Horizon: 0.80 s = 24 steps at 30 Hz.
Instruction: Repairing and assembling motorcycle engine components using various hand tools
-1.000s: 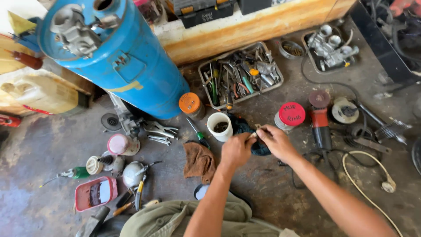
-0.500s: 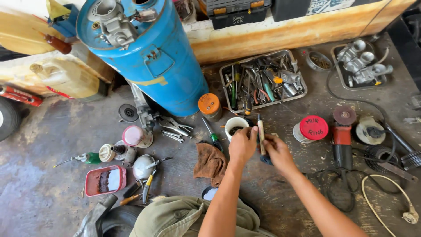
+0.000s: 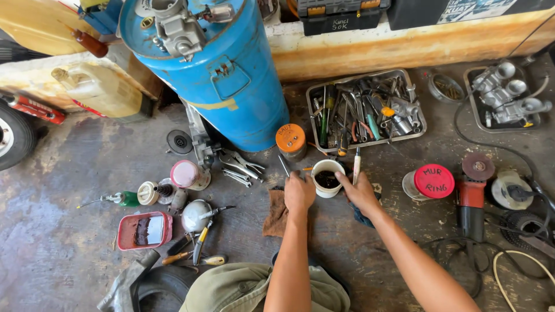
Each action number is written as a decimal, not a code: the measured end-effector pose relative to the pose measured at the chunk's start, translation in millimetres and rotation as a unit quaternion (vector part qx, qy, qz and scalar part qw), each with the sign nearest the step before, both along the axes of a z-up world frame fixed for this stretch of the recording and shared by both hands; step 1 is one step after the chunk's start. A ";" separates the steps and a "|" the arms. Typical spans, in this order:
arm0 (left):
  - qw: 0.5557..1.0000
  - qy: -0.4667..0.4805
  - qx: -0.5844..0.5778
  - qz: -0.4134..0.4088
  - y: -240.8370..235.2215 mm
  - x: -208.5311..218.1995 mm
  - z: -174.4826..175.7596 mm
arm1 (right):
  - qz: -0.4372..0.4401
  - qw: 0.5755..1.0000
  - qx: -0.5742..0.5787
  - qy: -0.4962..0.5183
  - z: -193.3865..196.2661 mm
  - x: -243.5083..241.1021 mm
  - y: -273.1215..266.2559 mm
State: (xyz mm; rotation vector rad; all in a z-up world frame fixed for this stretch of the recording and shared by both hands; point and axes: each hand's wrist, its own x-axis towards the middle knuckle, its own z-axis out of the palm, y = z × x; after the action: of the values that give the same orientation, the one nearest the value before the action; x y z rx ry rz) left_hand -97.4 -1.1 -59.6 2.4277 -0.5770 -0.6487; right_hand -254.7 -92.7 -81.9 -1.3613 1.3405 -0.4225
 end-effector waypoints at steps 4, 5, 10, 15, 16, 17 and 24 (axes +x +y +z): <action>0.999 0.012 -0.013 0.036 3.4 14.8 13.5 | -0.004 0.997 0.063 -0.054 22.8 13.6 5.5; 0.998 0.020 -0.025 0.044 3.1 18.3 12.4 | -0.009 0.995 0.078 -0.069 23.9 14.5 4.1; 0.998 0.044 -0.022 0.050 7.2 21.6 10.9 | -0.020 0.994 0.086 -0.068 43.1 11.9 10.6; 0.998 0.053 -0.018 0.015 5.8 23.3 16.3 | 0.110 0.990 -0.047 0.070 29.6 -15.6 21.8; 0.998 0.054 -0.018 0.014 1.6 23.9 22.4 | 0.110 0.990 -0.047 0.072 47.0 -16.4 26.5; 0.998 0.054 -0.016 0.012 0.7 24.4 27.9 | 0.110 0.992 -0.043 0.051 63.5 -17.1 34.1; 0.997 0.071 0.000 0.006 15.6 25.7 40.4 | 0.137 0.987 -0.008 0.087 45.3 -29.0 42.0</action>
State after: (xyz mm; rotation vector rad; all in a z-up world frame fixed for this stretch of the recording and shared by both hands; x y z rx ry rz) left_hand -71.7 14.5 -19.1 2.3601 -0.5037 -0.8079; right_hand -283.8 -50.7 -36.6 -1.5997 1.2680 -0.1305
